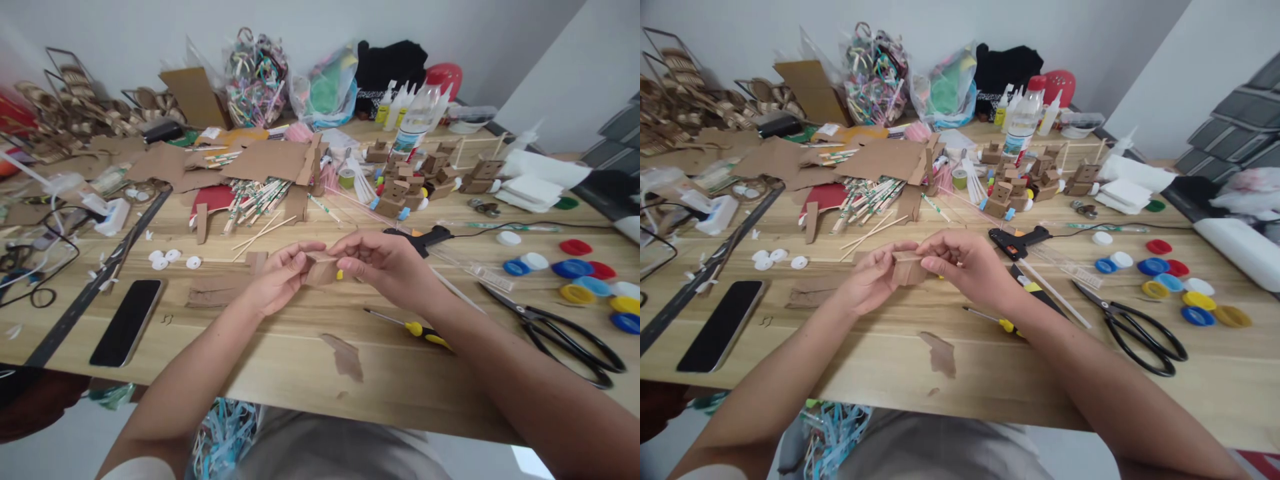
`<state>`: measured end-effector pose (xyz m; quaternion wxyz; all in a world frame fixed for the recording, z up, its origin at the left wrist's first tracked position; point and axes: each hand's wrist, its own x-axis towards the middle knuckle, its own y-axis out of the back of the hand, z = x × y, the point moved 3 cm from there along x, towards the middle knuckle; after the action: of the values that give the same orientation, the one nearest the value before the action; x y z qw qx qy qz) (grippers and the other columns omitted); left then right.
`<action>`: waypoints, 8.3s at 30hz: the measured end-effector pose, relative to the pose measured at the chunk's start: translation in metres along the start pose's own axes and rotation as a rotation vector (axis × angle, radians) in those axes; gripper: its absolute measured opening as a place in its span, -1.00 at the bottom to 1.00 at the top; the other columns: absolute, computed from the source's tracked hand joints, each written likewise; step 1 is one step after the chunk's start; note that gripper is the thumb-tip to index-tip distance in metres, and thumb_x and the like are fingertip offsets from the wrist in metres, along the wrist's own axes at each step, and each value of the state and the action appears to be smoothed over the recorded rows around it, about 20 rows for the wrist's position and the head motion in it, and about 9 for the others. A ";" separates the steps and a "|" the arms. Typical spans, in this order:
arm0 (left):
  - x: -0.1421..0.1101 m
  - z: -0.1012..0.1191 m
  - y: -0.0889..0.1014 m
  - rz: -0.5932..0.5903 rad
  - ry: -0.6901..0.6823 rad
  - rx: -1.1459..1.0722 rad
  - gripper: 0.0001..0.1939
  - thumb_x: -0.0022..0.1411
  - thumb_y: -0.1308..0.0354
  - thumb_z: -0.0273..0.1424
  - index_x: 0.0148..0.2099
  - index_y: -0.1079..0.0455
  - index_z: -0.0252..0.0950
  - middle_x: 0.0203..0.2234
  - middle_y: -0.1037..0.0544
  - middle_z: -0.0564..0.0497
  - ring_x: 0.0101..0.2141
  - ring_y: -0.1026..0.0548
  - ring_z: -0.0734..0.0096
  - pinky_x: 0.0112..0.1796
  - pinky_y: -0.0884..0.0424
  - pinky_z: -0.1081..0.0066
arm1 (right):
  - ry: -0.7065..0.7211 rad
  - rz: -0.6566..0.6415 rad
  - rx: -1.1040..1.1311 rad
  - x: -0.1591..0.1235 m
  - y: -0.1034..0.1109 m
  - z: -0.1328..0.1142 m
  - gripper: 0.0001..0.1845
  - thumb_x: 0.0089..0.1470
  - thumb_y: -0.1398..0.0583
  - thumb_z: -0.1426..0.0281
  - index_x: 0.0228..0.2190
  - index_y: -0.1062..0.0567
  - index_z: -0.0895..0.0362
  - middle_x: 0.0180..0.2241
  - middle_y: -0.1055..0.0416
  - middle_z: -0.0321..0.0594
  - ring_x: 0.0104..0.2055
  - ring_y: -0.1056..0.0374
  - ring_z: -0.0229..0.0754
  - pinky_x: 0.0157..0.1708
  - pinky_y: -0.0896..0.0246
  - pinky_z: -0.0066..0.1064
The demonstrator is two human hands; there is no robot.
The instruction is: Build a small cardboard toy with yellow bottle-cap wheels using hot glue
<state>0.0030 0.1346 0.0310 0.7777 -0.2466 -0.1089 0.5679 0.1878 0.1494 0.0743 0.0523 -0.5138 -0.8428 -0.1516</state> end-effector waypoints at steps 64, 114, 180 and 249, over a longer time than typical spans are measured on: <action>0.013 0.003 0.019 0.064 -0.120 1.479 -0.59 0.03 -0.51 -0.31 -0.02 -0.61 -0.13 -0.04 -0.70 -0.10 0.13 -0.53 -0.15 0.35 -0.05 -0.21 | 0.117 -0.347 -1.133 0.028 -0.034 0.034 -0.74 0.15 -0.33 0.37 -0.14 -0.66 0.25 -0.23 -0.66 0.10 -0.16 -0.55 0.15 -0.15 -0.39 -0.11; 0.012 0.005 0.026 0.066 -0.136 1.333 -0.59 0.06 -0.43 -0.29 0.01 -0.63 -0.05 -0.03 -0.74 -0.04 0.02 -0.62 -0.04 0.38 0.09 -0.38 | -0.090 -0.062 -0.816 0.000 -0.022 0.043 -0.46 0.10 -0.16 0.62 0.12 -0.37 0.16 -0.12 -0.63 -0.01 -0.12 -0.57 0.04 -0.16 -0.33 -0.26; -0.006 -0.004 0.004 0.201 -0.486 0.843 -0.52 0.16 -0.42 -0.03 -0.03 -0.63 -0.27 -0.15 -0.75 -0.13 -0.14 -0.69 0.17 -0.05 -0.61 0.26 | 0.378 0.044 -0.673 -0.008 -0.004 -0.001 -0.60 0.06 -0.13 0.64 -0.09 -0.50 0.12 -0.12 -0.61 -0.07 -0.06 -0.54 -0.04 -0.11 -0.44 -0.26; 0.014 -0.012 0.022 0.274 0.025 0.132 -0.62 -0.04 -0.56 -0.10 -0.33 -0.61 -0.27 -0.33 -0.75 -0.04 -0.31 -0.69 0.31 -0.25 -0.65 0.37 | 0.116 0.175 -0.366 -0.003 -0.015 0.014 -0.72 0.15 -0.35 0.20 -0.18 -0.44 0.03 -0.24 -0.53 -0.18 -0.22 -0.51 -0.09 -0.23 -0.52 -0.24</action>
<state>-0.0045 0.1500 0.0079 0.7086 -0.2146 -0.0270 0.6717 0.1772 0.1449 0.0572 0.0194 -0.5764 -0.7489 -0.3265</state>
